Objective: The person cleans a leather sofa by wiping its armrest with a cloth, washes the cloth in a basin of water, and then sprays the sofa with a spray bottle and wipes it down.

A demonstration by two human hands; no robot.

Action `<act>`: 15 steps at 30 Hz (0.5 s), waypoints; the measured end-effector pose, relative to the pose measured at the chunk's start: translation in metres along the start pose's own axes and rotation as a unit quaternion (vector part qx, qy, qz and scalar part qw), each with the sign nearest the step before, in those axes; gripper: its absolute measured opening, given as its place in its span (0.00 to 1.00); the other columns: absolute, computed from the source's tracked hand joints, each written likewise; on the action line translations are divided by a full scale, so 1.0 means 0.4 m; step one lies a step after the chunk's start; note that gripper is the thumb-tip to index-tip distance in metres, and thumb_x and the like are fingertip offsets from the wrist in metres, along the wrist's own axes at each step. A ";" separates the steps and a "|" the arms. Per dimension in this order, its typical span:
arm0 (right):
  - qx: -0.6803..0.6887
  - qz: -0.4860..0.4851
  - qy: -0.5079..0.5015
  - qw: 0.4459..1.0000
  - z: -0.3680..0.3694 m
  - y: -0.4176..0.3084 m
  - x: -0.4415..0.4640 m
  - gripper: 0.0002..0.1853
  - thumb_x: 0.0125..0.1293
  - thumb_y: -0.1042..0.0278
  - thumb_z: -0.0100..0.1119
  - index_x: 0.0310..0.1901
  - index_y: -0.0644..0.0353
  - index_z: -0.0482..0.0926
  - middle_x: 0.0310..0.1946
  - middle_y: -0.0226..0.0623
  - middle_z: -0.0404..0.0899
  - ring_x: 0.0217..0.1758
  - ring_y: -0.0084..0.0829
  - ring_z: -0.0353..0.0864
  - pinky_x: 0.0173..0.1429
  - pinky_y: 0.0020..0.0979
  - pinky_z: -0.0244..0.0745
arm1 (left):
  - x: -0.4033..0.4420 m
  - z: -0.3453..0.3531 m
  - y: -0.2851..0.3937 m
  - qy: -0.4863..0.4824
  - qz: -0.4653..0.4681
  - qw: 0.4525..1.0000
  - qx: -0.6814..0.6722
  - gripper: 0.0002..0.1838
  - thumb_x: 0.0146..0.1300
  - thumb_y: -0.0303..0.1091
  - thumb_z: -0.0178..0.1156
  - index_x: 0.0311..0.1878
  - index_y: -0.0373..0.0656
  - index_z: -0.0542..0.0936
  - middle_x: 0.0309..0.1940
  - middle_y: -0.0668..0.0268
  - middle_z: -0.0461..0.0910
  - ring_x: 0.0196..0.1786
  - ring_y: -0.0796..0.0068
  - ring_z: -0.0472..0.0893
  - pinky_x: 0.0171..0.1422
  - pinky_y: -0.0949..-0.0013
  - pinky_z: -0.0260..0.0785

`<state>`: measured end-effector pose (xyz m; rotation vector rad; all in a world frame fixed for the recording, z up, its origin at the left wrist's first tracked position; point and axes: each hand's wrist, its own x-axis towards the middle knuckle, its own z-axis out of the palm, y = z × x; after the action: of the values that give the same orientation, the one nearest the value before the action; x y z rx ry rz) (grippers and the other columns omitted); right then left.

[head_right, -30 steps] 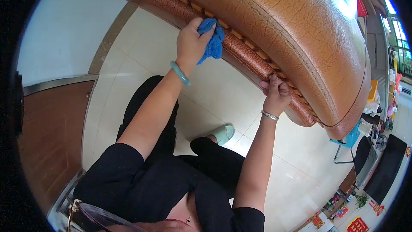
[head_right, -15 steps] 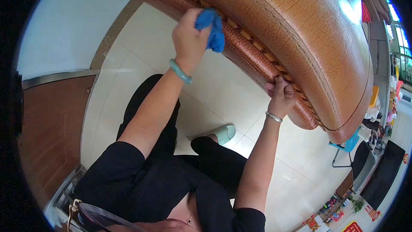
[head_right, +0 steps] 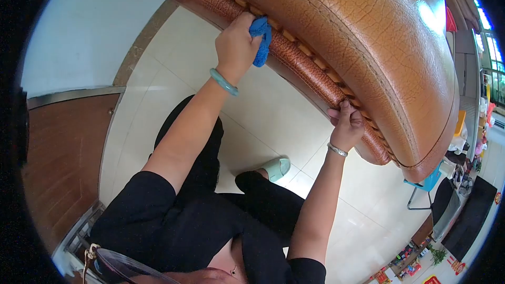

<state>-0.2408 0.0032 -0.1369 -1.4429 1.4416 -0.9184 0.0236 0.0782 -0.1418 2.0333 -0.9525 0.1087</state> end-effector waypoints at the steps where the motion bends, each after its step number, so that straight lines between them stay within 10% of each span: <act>1: 0.007 -0.001 -0.001 1.000 0.000 0.001 0.002 0.13 0.67 0.60 0.59 0.29 0.61 0.78 0.19 0.36 0.81 0.20 0.20 0.79 0.24 0.18 0.71 | -0.002 -0.003 0.000 -0.010 -0.007 1.000 -0.005 0.16 0.46 0.29 0.68 0.39 0.44 0.74 0.34 0.58 0.81 0.36 0.53 0.81 0.38 0.55 0.73; 12: -0.002 0.002 -0.010 1.000 0.001 -0.005 0.005 0.14 0.67 0.60 0.59 0.29 0.62 0.78 0.18 0.36 0.81 0.17 0.18 0.75 0.22 0.17 0.69 | 0.008 -0.076 0.021 -0.142 0.057 0.988 -0.004 0.12 0.50 0.32 0.64 0.39 0.46 0.75 0.34 0.57 0.81 0.37 0.51 0.81 0.39 0.53 0.72; 15: -0.006 0.000 -0.007 1.000 0.001 -0.011 0.002 0.14 0.67 0.60 0.59 0.29 0.62 0.78 0.18 0.36 0.81 0.17 0.18 0.76 0.22 0.17 0.69 | 0.004 -0.083 0.005 -0.051 0.019 0.998 -0.018 0.12 0.51 0.32 0.63 0.39 0.45 0.75 0.34 0.57 0.81 0.37 0.51 0.80 0.38 0.53 0.72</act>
<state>-0.2390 0.0023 -0.1329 -1.4542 1.4384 -0.8985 0.0320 0.1011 -0.1190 2.0034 -1.0489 0.0084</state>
